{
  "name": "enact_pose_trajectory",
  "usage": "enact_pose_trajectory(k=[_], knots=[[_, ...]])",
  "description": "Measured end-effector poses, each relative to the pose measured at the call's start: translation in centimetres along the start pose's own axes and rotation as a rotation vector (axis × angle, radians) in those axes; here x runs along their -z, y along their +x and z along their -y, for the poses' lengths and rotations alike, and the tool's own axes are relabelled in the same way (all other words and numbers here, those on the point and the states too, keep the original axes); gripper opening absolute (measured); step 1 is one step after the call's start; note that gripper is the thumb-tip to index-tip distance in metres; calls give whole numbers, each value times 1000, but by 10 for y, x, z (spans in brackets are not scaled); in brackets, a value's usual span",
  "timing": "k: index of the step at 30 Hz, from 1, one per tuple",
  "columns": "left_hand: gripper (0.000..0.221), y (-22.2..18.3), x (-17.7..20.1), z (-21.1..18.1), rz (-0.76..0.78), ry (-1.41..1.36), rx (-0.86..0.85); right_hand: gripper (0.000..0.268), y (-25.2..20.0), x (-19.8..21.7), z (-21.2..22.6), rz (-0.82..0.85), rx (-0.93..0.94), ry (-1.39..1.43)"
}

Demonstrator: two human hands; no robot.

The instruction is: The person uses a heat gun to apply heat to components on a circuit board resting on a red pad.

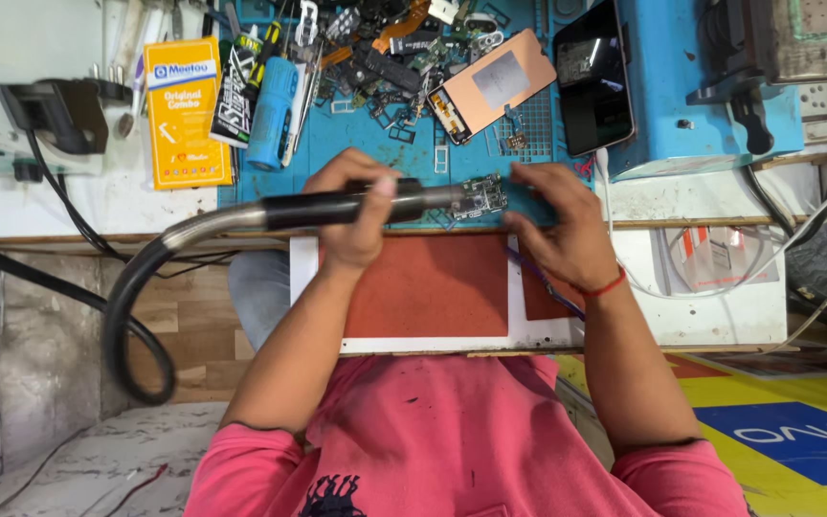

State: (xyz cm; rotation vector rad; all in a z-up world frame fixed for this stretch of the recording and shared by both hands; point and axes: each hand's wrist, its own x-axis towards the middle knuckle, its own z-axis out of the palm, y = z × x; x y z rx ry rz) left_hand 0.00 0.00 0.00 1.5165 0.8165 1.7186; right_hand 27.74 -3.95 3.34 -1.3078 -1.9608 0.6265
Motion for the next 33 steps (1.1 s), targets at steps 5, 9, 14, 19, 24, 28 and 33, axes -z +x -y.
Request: enact_pose_trajectory(k=[5,9,14,19,24,28,33], knots=[[22,16,-9,15,78,36,96,62,17,-5,6,87,67,-135],[20,4,-3,22,189,-189,150,58,15,-12,11,-7,31,-207],[20,1,-1,30,-155,-220,226,58,17,-13,13,-16,78,-272],[22,-1,-2,22,83,32,80,56,15,-12,7,-59,78,-213],[22,3,2,19,139,-41,102,56,18,-6,3,3,71,-160],[23,1,-2,26,-39,-160,220,60,22,-5,6,37,61,-172],[21,0,-1,23,131,55,101,59,19,-3,5,53,48,-163]])
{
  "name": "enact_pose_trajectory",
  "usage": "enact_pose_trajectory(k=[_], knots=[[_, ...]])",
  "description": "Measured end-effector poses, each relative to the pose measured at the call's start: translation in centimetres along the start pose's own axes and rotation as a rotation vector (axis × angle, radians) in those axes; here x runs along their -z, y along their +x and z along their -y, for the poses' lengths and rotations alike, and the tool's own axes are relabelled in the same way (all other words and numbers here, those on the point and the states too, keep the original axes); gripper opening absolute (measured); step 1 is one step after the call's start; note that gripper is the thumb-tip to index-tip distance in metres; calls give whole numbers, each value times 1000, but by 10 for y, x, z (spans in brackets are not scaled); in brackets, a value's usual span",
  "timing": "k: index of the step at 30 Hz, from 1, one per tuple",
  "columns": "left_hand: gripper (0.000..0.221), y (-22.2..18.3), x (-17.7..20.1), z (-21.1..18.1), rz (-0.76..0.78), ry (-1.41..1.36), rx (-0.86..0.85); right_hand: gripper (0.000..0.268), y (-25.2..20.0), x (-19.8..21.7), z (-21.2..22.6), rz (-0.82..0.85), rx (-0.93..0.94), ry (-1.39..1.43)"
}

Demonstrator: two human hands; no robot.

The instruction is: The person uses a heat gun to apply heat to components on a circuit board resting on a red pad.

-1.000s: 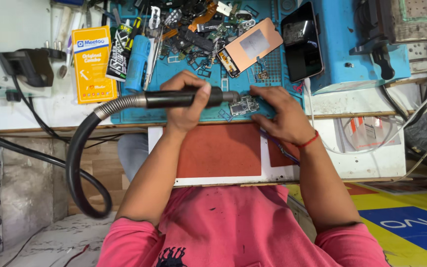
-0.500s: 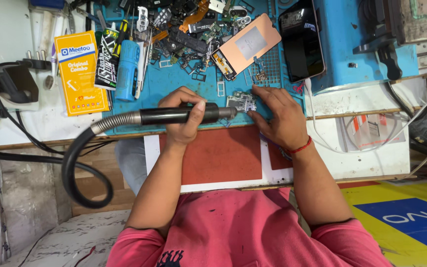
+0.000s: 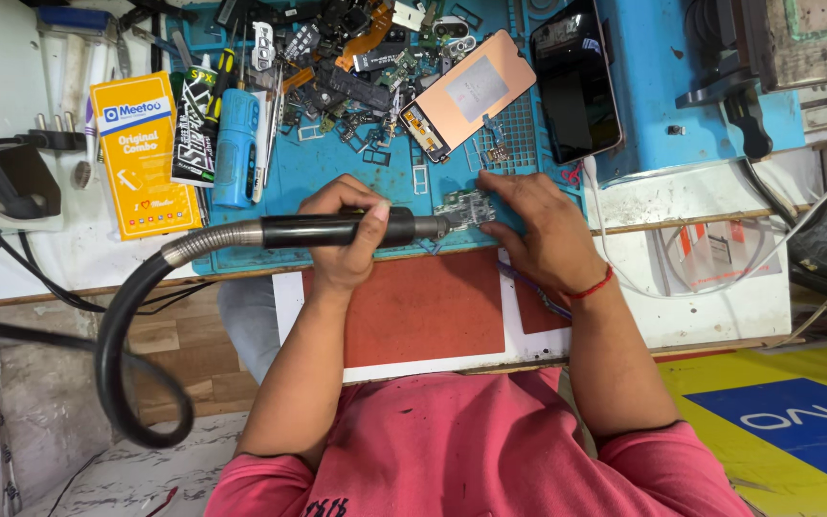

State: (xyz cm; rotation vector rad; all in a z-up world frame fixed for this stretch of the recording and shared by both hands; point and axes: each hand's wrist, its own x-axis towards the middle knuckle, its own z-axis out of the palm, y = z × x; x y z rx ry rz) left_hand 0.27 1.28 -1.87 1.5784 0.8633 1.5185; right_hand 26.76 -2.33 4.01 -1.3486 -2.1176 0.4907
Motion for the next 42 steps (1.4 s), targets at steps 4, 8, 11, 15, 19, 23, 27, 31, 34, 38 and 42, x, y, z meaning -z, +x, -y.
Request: enact_pose_trajectory(k=[4,8,11,15,19,23,27,31,34,38,42], knots=[[21,2,-1,-2,-16,-94,64,60,-4,7,-7,27,15,46],[21,1,2,-3,2,-191,76,59,-5,4,-7,-2,17,31],[22,3,-2,0,-103,-209,95,55,-4,1,-6,-14,35,-26],[23,2,0,-1,32,-116,12,54,-4,-2,-4,-27,92,-103],[25,2,-3,-2,-43,-59,-16,55,-7,-8,-1,-108,44,-113],[26,0,0,-3,-70,-164,21,57,-6,-11,1,-131,13,-136],[26,0,-5,5,-176,-148,36,55,-8,-12,2,-141,20,-159],[22,-1,0,4,-11,-63,-40,55,-9,-12,1,-135,15,-156],[21,-3,-3,5,-85,-76,-10,55,-9,-13,1,-139,19,-158],[20,-3,0,7,-61,-164,-16,55,-10,-13,0,-149,12,-153],[21,-3,0,10,-153,-169,89,53,-10,-13,0,-159,39,-161]])
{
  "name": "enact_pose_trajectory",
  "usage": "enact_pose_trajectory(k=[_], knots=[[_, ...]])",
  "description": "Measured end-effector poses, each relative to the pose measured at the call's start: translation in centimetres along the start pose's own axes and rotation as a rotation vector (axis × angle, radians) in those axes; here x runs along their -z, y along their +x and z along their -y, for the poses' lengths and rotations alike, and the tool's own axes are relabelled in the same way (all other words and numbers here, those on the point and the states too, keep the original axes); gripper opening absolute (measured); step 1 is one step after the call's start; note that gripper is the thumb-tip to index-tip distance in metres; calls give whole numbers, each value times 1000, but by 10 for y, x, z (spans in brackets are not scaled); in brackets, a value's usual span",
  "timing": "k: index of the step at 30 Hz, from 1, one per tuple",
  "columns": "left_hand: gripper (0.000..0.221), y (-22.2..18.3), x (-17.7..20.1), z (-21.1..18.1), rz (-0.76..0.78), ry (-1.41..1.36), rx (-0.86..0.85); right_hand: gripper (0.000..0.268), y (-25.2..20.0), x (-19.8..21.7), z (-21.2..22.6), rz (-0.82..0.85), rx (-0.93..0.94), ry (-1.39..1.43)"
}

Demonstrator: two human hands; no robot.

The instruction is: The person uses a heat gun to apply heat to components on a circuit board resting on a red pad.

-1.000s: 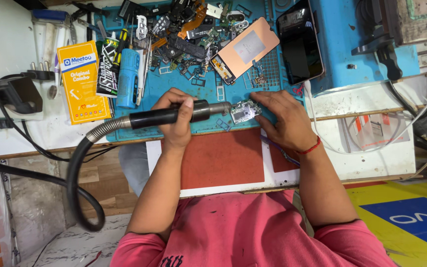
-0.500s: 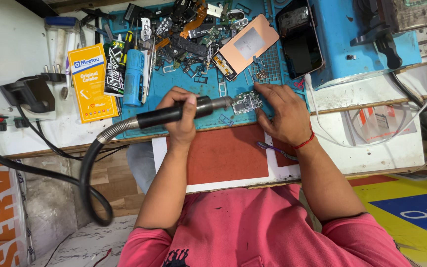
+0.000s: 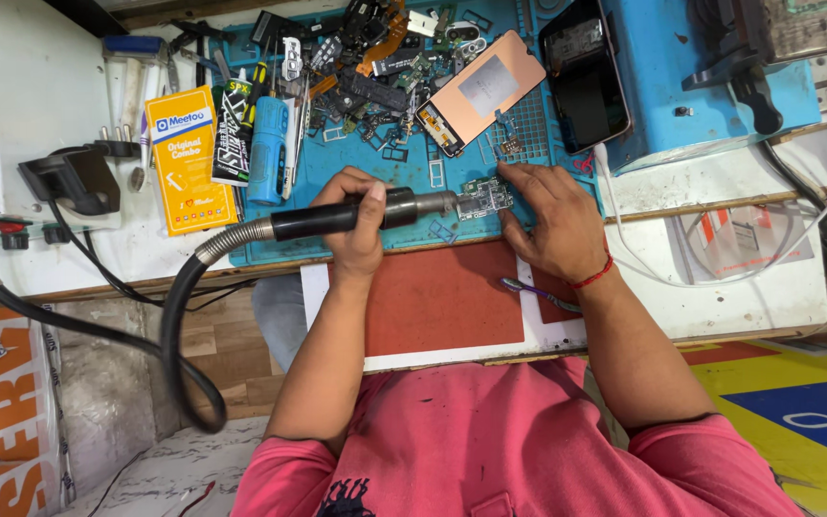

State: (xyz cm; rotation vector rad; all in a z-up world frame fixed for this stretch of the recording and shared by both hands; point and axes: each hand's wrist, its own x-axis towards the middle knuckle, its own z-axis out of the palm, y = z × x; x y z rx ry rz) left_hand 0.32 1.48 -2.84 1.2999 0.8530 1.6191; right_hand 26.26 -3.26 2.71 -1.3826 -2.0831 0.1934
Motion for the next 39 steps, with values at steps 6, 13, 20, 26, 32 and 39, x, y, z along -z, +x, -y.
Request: enact_pose_trajectory(k=[6,13,20,26,32,39], knots=[[20,-1,-6,-6,33,54,-51,50,1,1,1,3,5,5],[22,0,0,-4,166,46,-14,50,-1,2,0,15,-2,10],[23,0,1,-3,145,81,-49,50,-1,2,0,-10,20,13],[22,0,-2,-4,71,51,-67,51,0,2,2,-10,26,8],[21,1,-3,-5,42,69,-56,51,-1,1,1,-13,25,-1],[23,0,-4,-8,131,83,-58,50,0,2,2,0,2,8]])
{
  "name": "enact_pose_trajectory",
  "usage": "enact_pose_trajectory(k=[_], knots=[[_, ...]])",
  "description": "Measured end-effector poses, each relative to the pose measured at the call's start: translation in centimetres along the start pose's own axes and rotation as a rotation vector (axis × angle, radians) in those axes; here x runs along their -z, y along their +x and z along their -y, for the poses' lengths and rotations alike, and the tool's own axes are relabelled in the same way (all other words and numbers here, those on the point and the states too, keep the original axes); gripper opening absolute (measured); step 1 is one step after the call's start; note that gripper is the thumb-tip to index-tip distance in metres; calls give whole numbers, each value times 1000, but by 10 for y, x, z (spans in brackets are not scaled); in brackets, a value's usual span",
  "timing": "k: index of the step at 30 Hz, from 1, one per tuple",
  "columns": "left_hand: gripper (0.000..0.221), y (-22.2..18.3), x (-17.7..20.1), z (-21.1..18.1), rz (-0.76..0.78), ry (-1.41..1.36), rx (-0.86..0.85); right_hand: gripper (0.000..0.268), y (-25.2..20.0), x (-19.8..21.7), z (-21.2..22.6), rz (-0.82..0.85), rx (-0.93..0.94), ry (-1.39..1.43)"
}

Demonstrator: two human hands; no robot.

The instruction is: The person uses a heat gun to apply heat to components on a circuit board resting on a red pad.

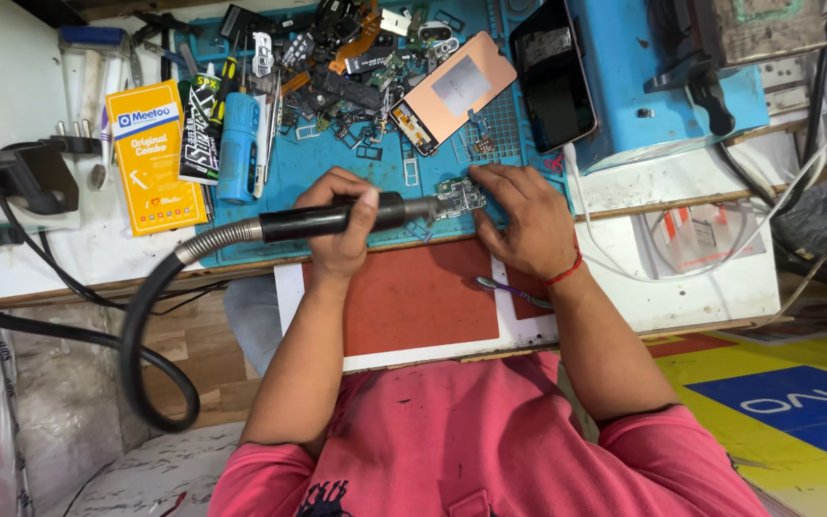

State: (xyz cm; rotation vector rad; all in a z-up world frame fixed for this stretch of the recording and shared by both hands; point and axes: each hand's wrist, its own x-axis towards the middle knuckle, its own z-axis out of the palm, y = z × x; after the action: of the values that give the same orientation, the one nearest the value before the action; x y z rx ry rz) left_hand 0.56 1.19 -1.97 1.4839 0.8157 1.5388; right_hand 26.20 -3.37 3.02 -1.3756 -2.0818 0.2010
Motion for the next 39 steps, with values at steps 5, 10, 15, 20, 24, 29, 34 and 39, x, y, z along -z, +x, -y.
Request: enact_pose_trajectory(k=[5,10,15,20,24,29,34,39], knots=[[22,0,4,-2,62,-62,-27,51,0,-1,0,-4,6,2],[22,2,1,4,-67,-72,44,51,1,0,1,-6,13,7],[19,3,2,-5,104,106,-44,50,3,2,1,-5,12,14],[19,1,3,-6,25,-100,-26,49,5,7,3,0,52,26],[21,-2,7,4,-88,-327,106,50,3,3,3,-7,22,15],[19,0,4,-2,29,-77,9,50,2,-2,3,-49,-35,11],[20,-4,1,-2,-12,11,47,51,-2,2,-4,1,41,52],[20,1,1,-4,23,-36,-12,50,-4,-2,-2,-34,20,29]])
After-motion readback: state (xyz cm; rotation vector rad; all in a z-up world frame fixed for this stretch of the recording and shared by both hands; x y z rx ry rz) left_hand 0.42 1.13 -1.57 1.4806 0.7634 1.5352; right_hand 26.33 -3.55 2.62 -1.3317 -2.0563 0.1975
